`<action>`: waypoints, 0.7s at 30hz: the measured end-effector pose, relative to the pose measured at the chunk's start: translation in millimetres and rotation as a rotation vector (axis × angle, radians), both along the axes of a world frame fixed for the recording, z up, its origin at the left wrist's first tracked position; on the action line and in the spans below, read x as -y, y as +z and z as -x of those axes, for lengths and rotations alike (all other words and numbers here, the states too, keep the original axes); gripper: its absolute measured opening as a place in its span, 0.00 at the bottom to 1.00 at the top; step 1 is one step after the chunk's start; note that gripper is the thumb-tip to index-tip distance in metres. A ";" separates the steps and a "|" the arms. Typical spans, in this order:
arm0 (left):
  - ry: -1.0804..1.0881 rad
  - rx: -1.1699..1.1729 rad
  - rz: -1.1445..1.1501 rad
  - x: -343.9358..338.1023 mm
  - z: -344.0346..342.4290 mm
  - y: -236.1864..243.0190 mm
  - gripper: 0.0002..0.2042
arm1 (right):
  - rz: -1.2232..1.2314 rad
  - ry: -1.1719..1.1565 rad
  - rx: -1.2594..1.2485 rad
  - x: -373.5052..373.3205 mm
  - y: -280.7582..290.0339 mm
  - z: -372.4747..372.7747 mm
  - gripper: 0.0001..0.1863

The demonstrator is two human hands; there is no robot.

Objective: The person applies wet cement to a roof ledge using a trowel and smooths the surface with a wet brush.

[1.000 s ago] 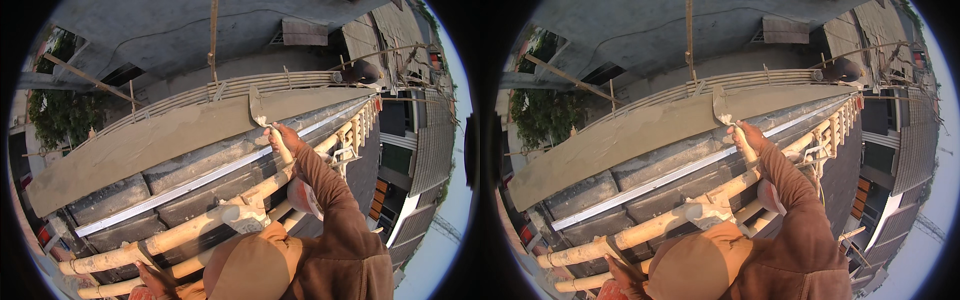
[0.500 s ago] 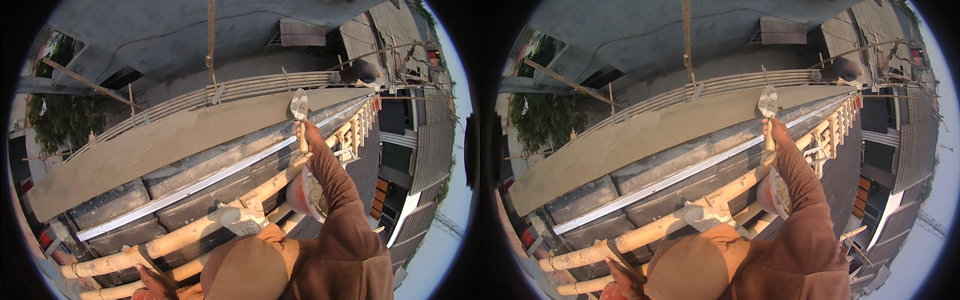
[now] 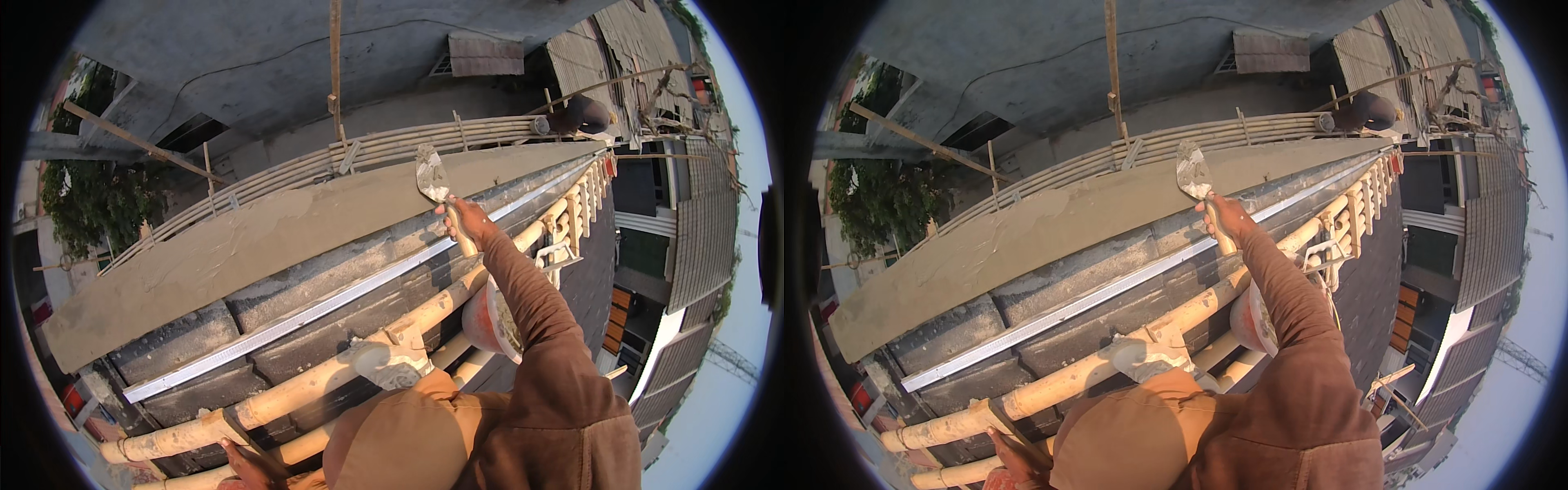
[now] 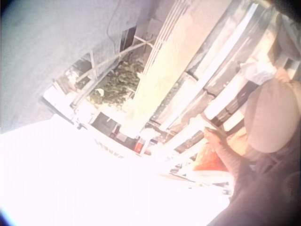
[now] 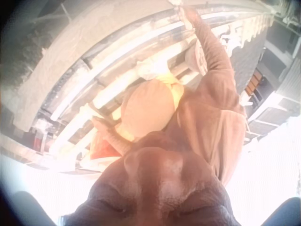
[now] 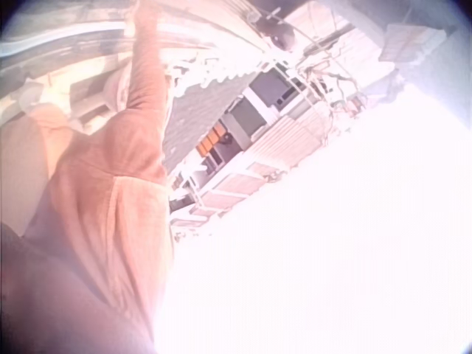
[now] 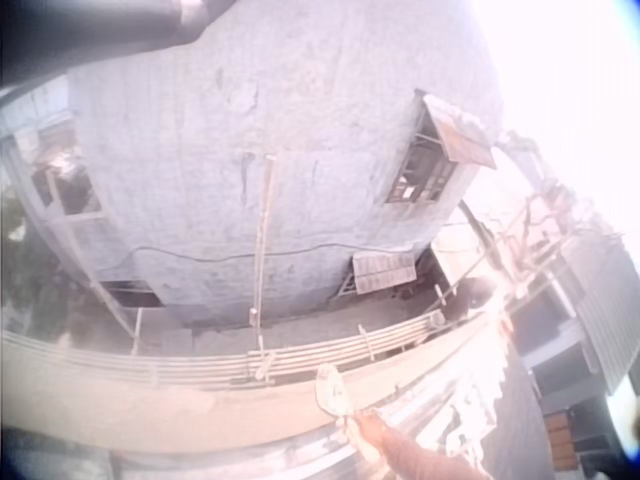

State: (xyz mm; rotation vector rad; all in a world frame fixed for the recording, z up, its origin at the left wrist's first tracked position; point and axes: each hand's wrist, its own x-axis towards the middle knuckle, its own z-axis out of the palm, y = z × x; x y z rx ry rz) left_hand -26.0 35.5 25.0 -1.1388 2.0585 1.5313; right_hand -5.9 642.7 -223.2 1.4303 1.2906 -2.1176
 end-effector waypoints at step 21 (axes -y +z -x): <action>-0.182 -0.108 0.424 16.8 -8.6 -12.2 0.29 | -0.004 0.021 -0.163 108.9 73.8 50.9 0.22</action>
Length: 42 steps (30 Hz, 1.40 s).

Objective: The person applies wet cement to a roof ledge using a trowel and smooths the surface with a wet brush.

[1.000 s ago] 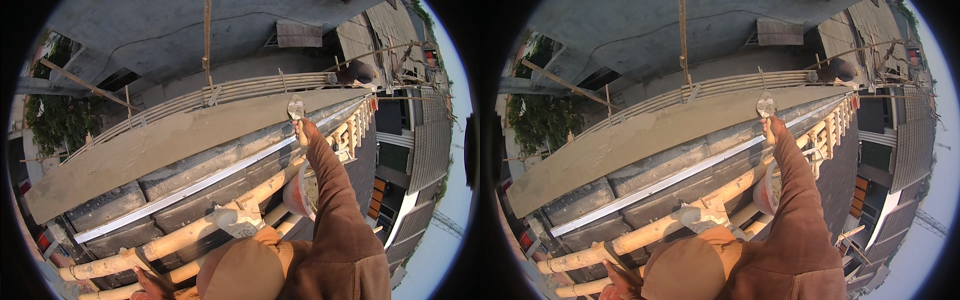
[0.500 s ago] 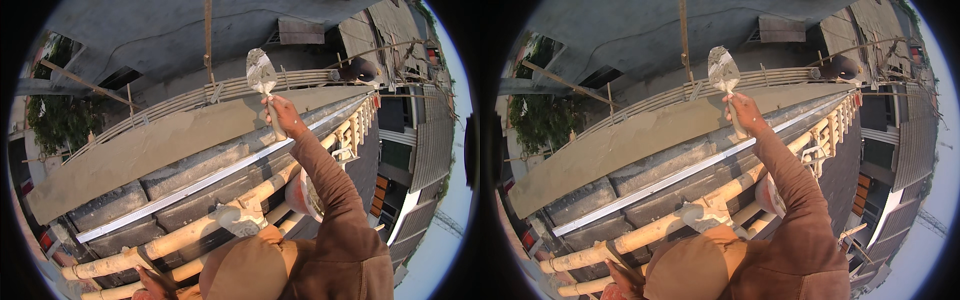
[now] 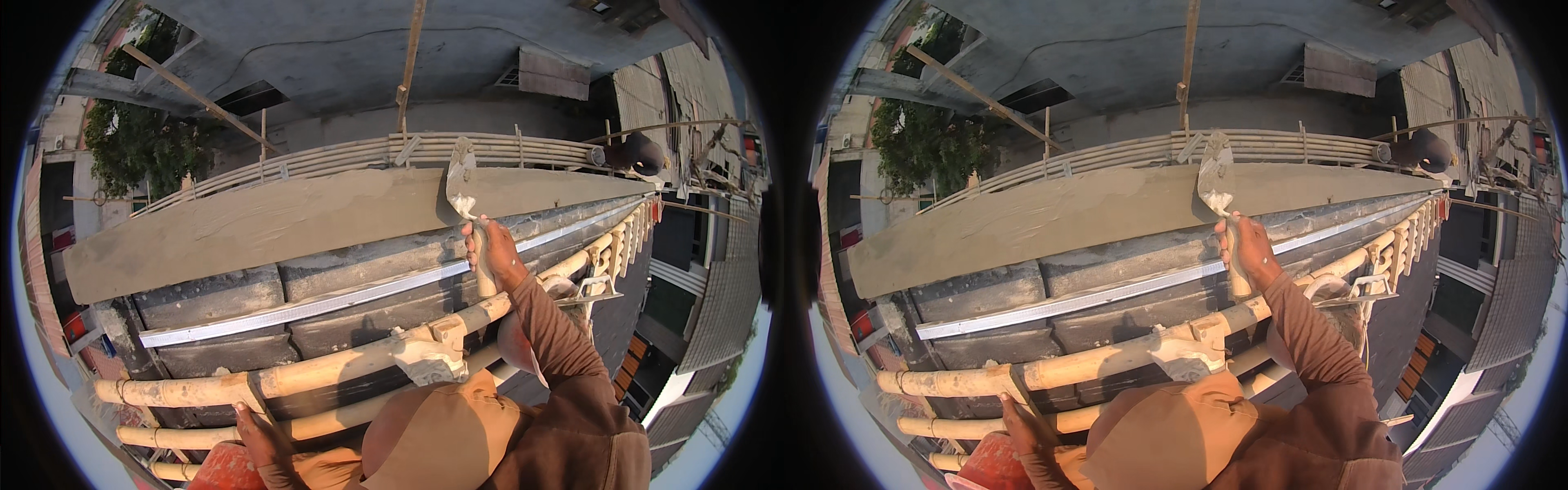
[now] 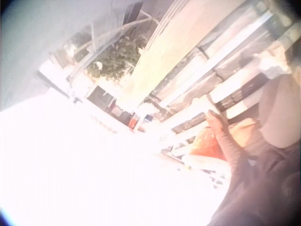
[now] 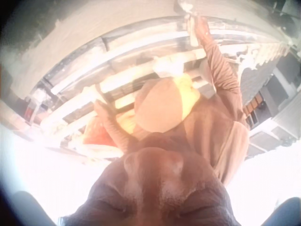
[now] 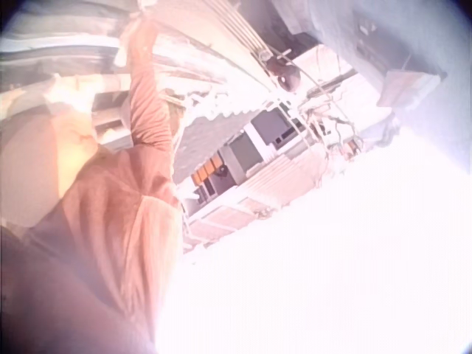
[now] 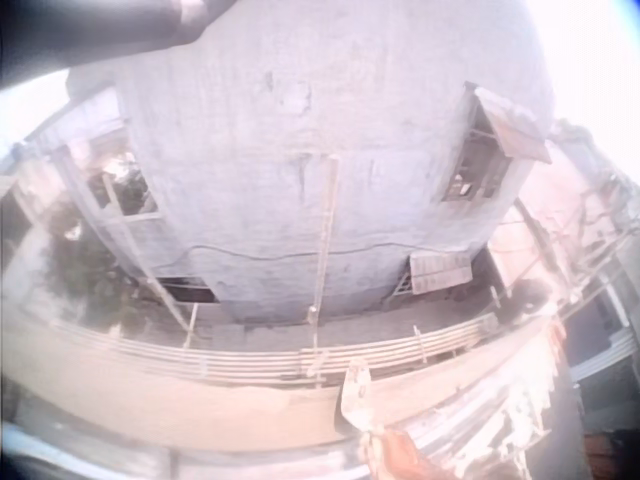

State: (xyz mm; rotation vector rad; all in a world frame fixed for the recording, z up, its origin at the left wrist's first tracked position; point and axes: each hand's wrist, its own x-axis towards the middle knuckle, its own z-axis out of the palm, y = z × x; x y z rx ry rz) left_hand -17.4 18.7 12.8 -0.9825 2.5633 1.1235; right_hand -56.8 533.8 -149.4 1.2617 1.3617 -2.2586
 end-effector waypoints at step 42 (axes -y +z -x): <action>0.070 0.031 0.170 30.2 -7.2 7.7 0.30 | 0.002 1.391 -0.671 223.2 138.4 52.4 0.19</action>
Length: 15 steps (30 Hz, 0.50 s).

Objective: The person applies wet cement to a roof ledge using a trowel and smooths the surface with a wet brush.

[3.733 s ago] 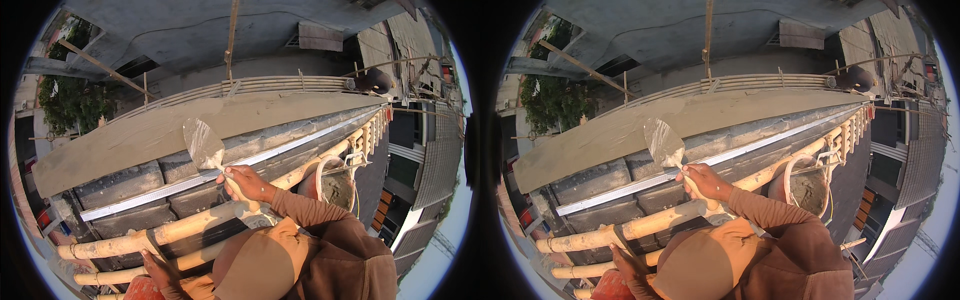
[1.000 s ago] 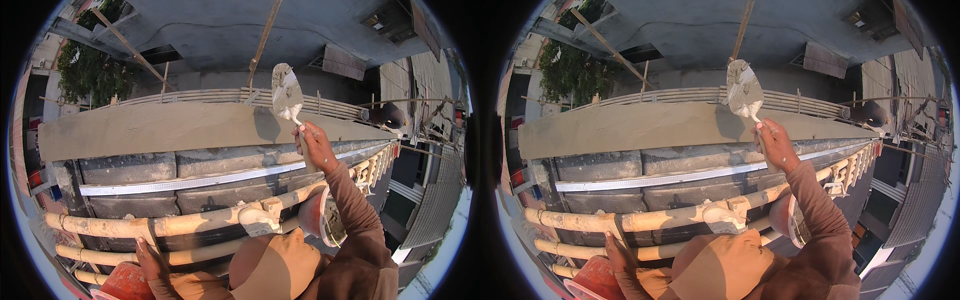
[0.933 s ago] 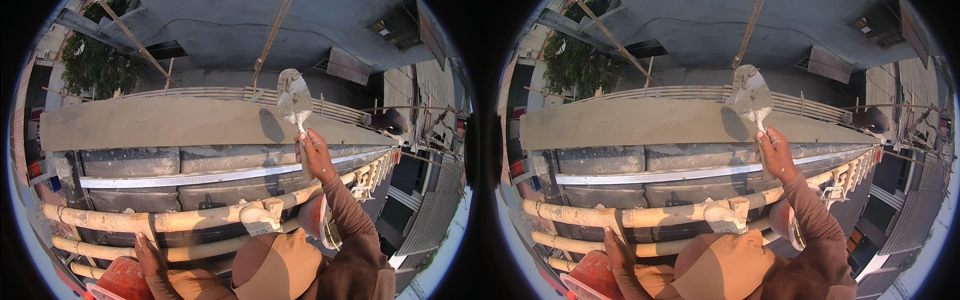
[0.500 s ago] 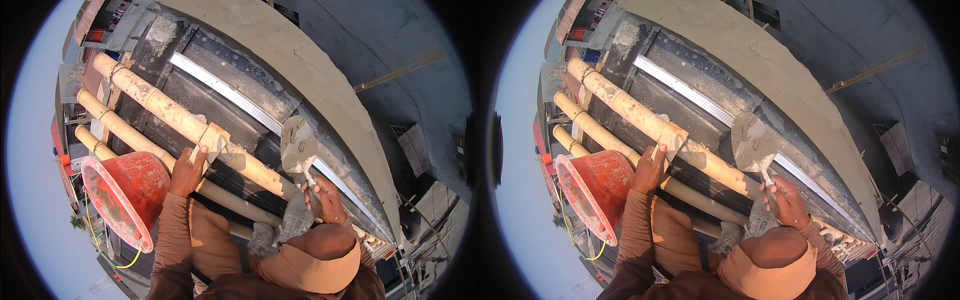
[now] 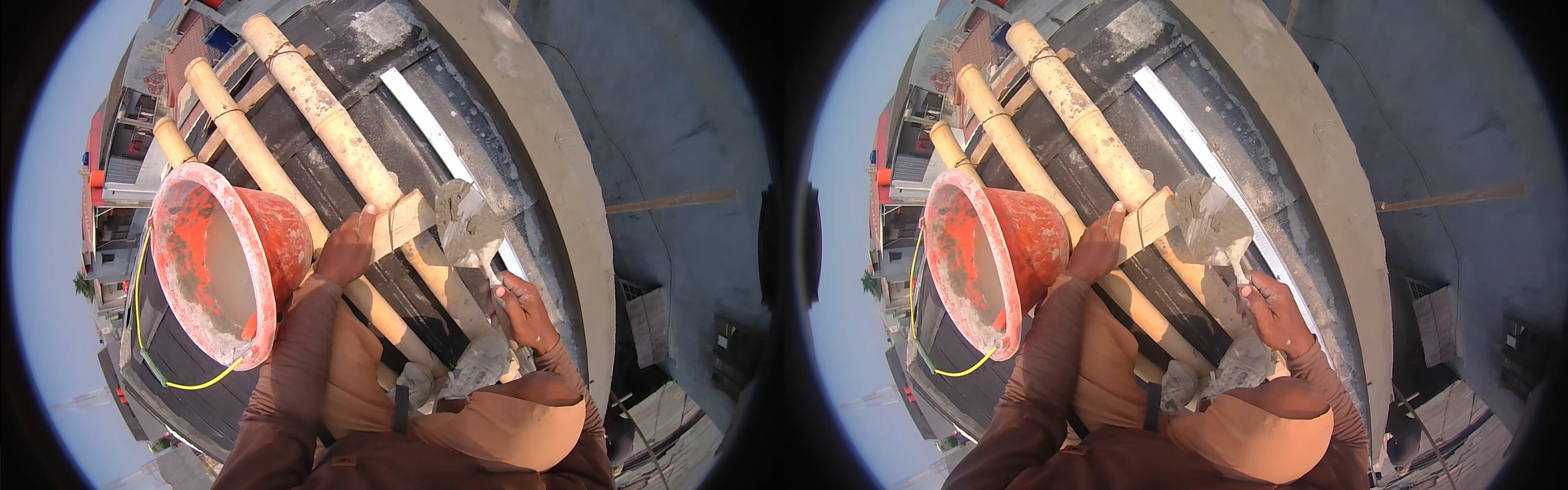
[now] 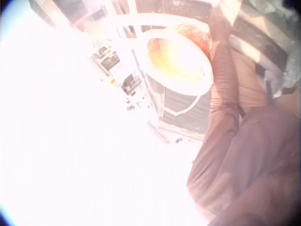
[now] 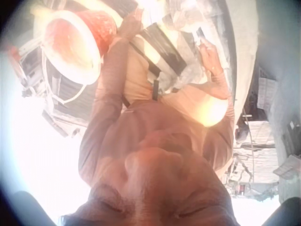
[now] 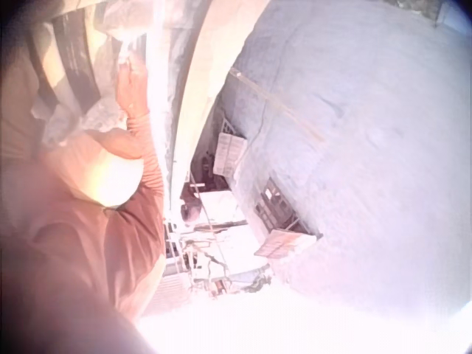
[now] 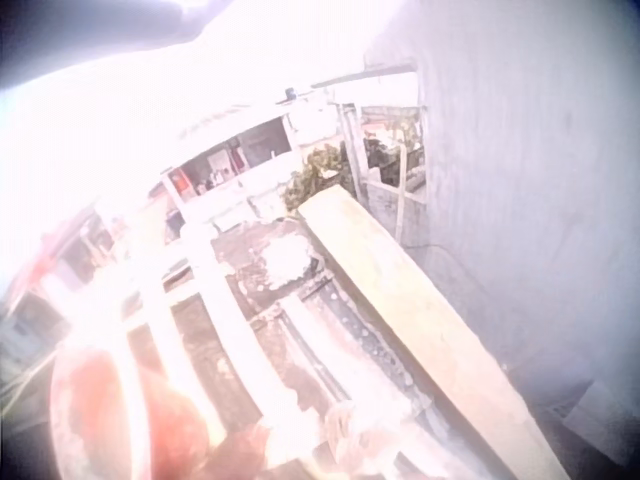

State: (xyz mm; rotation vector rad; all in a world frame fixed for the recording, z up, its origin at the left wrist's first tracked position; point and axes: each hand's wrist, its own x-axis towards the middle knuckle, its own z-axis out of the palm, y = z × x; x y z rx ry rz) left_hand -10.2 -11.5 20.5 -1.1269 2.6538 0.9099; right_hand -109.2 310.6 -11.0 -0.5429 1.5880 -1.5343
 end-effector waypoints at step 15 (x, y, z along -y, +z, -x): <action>0.045 0.130 0.028 1.2 -2.1 -9.8 0.27 | -0.096 -0.091 -0.052 -12.3 20.9 18.5 0.20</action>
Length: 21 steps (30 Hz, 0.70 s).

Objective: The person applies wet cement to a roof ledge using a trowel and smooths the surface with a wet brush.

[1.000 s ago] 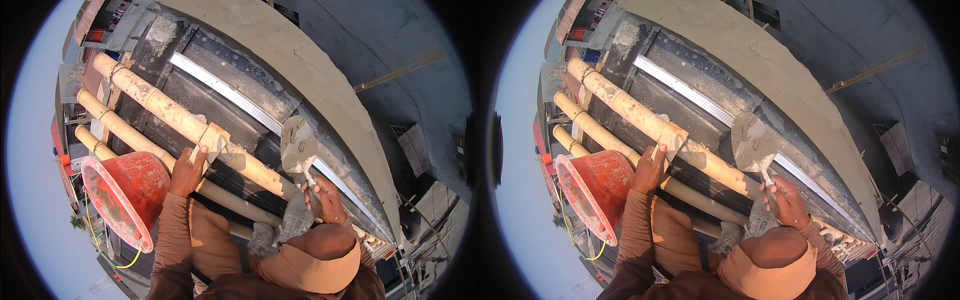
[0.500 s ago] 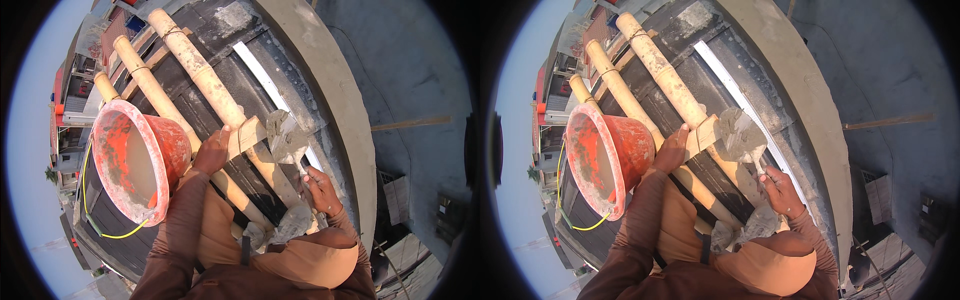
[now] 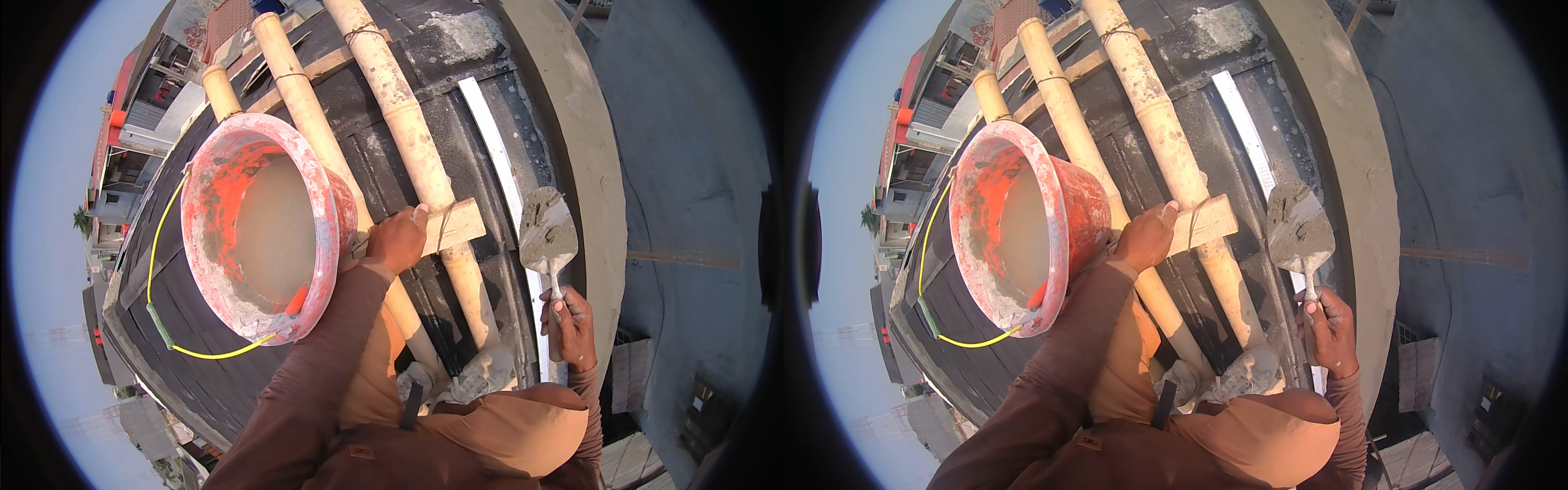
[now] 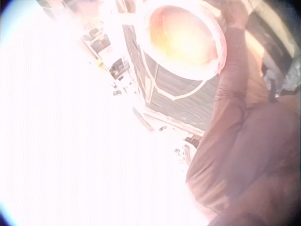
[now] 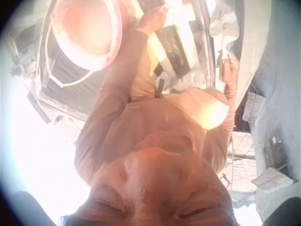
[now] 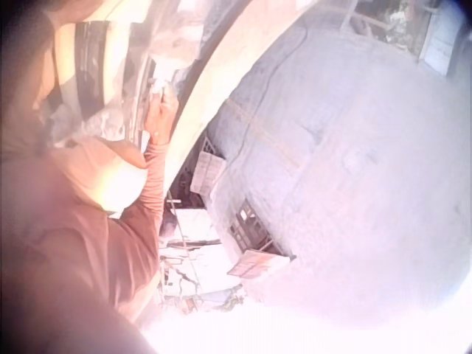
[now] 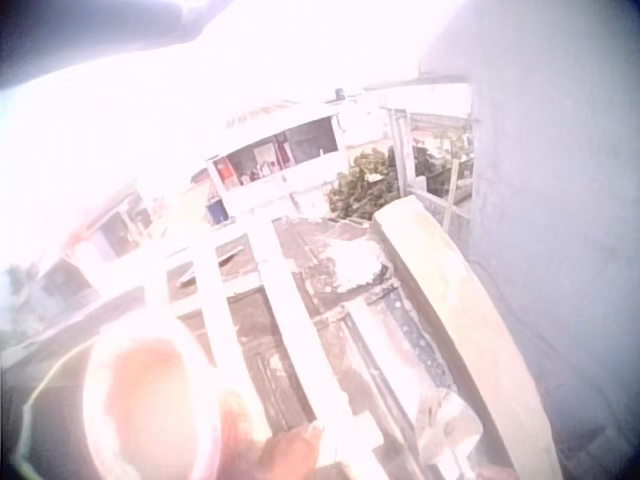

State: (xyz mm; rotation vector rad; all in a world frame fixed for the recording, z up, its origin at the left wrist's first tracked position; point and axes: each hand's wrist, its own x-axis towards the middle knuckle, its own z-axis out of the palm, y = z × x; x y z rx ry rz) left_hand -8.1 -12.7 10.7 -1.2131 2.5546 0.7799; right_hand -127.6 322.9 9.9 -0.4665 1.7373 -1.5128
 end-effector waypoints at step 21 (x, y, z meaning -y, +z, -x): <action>0.202 -0.184 -0.681 5.1 10.4 -9.1 0.37 | -0.574 -0.511 0.571 -333.2 83.4 -184.2 0.20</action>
